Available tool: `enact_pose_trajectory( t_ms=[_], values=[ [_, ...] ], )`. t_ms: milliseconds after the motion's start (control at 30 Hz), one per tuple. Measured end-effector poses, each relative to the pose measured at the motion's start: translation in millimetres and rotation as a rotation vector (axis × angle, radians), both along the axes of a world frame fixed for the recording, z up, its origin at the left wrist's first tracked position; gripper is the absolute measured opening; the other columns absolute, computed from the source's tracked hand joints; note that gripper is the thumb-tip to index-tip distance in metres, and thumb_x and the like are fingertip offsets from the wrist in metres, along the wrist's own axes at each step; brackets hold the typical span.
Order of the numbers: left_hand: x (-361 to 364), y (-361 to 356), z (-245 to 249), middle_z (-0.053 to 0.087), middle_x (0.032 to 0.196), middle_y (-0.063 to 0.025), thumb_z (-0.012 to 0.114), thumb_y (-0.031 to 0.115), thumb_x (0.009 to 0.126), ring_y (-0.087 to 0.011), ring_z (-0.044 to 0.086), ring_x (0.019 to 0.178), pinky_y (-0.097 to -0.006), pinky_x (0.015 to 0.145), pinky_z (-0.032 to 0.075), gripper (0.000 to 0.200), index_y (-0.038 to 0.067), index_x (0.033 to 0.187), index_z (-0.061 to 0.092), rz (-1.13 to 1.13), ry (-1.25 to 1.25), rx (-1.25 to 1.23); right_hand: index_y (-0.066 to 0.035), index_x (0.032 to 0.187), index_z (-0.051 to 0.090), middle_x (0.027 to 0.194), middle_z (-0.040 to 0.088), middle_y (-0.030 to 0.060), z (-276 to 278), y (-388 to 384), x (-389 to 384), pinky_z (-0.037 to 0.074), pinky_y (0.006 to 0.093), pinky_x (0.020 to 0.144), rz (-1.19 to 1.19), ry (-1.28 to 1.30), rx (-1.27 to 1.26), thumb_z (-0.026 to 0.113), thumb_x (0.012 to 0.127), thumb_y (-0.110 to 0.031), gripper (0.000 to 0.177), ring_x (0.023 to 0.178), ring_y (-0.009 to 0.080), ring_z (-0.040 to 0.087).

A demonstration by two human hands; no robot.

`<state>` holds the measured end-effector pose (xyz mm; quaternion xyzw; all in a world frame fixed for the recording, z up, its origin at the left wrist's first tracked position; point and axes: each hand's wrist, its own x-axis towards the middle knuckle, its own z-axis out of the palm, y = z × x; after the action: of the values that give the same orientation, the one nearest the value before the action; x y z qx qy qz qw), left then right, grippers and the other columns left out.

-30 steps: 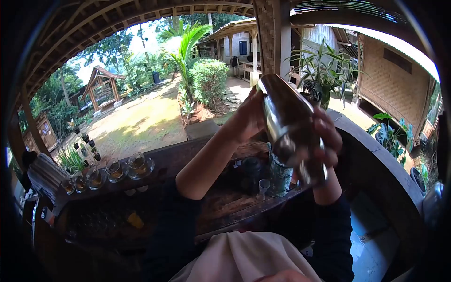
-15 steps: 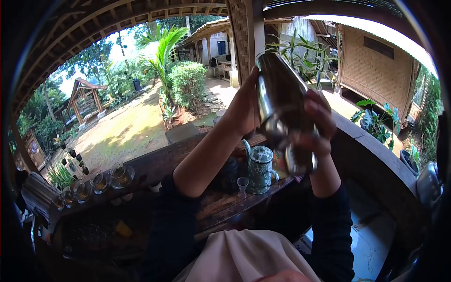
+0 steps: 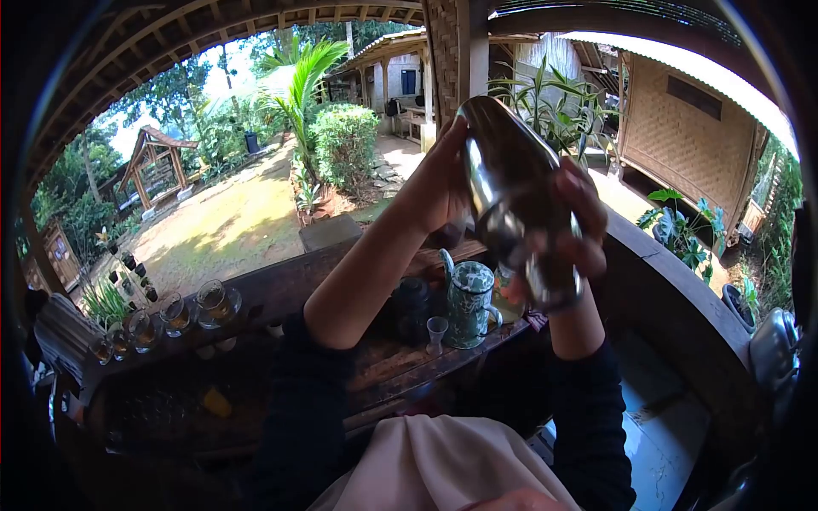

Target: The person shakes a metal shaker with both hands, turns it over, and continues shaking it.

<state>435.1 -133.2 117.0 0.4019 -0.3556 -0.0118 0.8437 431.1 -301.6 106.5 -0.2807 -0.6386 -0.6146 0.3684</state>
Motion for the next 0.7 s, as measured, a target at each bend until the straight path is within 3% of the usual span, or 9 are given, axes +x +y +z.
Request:
enact_pose_trajectory(
  t_ms=[67, 133, 267, 333, 400, 467, 533, 633, 700],
  values=[
    [31.3, 11.7, -3.6, 0.056, 0.124, -0.0103, 0.04, 0.047, 0.096, -0.0243, 0.058, 0.109, -0.0458, 0.089, 0.049, 0.049, 0.012, 0.13, 0.048, 0.209, 0.161, 0.054, 0.0, 0.115, 0.053, 0.124, 0.055, 0.0199, 5.8, 20.0, 26.5, 0.044, 0.0407, 0.095, 0.003, 0.553, -0.047, 0.074, 0.078, -0.02, 0.047, 0.116, 0.0336, 0.054],
    [38.7, 11.3, -13.7, 0.059, 0.11, -0.0059, 0.042, 0.041, 0.095, -0.0171, 0.055, 0.091, -0.0283, 0.067, 0.041, 0.037, 0.017, 0.121, 0.054, 0.322, 0.532, -0.094, 0.002, 0.119, 0.051, 0.128, 0.053, 0.0214, 1.7, 22.2, 32.1, 0.042, 0.0367, 0.098, 0.28, 1.093, -0.263, 0.073, 0.079, -0.016, 0.05, 0.119, 0.0311, 0.053],
    [-25.4, -13.8, 12.6, 0.057, 0.12, -0.0098, 0.043, 0.047, 0.095, -0.0213, 0.054, 0.109, -0.0381, 0.085, 0.046, 0.049, 0.01, 0.127, 0.049, 0.199, 0.24, 0.058, -0.001, 0.13, 0.041, 0.127, 0.051, 0.0188, 4.1, -5.1, -18.1, 0.036, 0.0468, 0.102, -0.169, 0.167, -0.027, 0.065, 0.088, -0.026, 0.054, 0.121, 0.0355, 0.047],
    [-44.2, -23.2, 9.3, 0.056, 0.123, -0.0114, 0.043, 0.051, 0.094, -0.0229, 0.052, 0.116, -0.0414, 0.093, 0.045, 0.055, 0.008, 0.128, 0.047, 0.131, 0.071, 0.167, -0.006, 0.133, 0.037, 0.133, 0.043, 0.0181, -4.0, 8.8, -34.1, 0.031, 0.0547, 0.105, 0.031, -0.294, 0.187, 0.058, 0.091, -0.038, 0.057, 0.127, 0.0408, 0.038],
    [-53.4, -29.7, 2.3, 0.06, 0.116, -0.0128, 0.049, 0.042, 0.095, -0.0271, 0.05, 0.121, -0.0427, 0.101, 0.041, 0.04, 0.015, 0.124, 0.05, 0.144, -0.708, 0.094, -0.012, 0.134, 0.037, 0.136, 0.039, 0.0162, -9.5, 14.6, -24.7, 0.03, 0.055, 0.106, 0.002, -0.308, 0.24, 0.056, 0.089, -0.046, 0.059, 0.127, 0.0415, 0.036],
    [-29.6, -10.6, 9.1, 0.057, 0.122, -0.0143, 0.046, 0.043, 0.096, -0.0278, 0.051, 0.121, -0.0424, 0.1, 0.042, 0.041, 0.014, 0.125, 0.049, 0.209, -0.771, 0.194, -0.025, 0.135, 0.037, 0.141, 0.03, 0.0125, -17.0, 15.6, -15.1, 0.028, 0.0556, 0.107, -0.057, -0.342, 0.337, 0.051, 0.086, -0.061, 0.063, 0.128, 0.0429, 0.033],
    [-2.6, 1.9, 10.5, 0.048, 0.132, -0.013, 0.05, 0.044, 0.094, -0.0243, 0.052, 0.117, -0.0419, 0.096, 0.045, 0.05, 0.007, 0.127, 0.047, -0.082, 0.037, 0.093, -0.017, 0.133, 0.041, 0.135, 0.044, 0.0143, -8.7, 11.2, 11.0, 0.037, 0.0514, 0.1, -0.209, 0.051, 0.102, 0.061, 0.083, -0.056, 0.066, 0.123, 0.0388, 0.043],
    [20.7, 10.5, 2.9, 0.055, 0.122, -0.0135, 0.041, 0.023, 0.098, -0.0252, 0.059, 0.107, -0.0419, 0.09, 0.051, 0.032, 0.008, 0.124, 0.05, 0.417, 0.671, -0.126, -0.005, 0.113, 0.061, 0.116, 0.061, 0.016, 7.7, 35.5, 27.2, 0.043, 0.0401, 0.094, 0.282, 1.189, -0.206, 0.077, 0.071, -0.019, 0.048, 0.112, 0.0299, 0.056],
    [13.6, 16.9, -8.5, 0.055, 0.122, -0.0136, 0.043, 0.024, 0.097, -0.0253, 0.059, 0.105, -0.0415, 0.089, 0.052, 0.033, 0.007, 0.124, 0.05, 0.275, 0.479, -0.135, -0.006, 0.114, 0.061, 0.114, 0.062, 0.0137, 11.1, 22.2, 7.9, 0.042, 0.0403, 0.096, 0.023, 0.906, -0.181, 0.077, 0.071, -0.019, 0.048, 0.111, 0.0288, 0.057]
  ],
)
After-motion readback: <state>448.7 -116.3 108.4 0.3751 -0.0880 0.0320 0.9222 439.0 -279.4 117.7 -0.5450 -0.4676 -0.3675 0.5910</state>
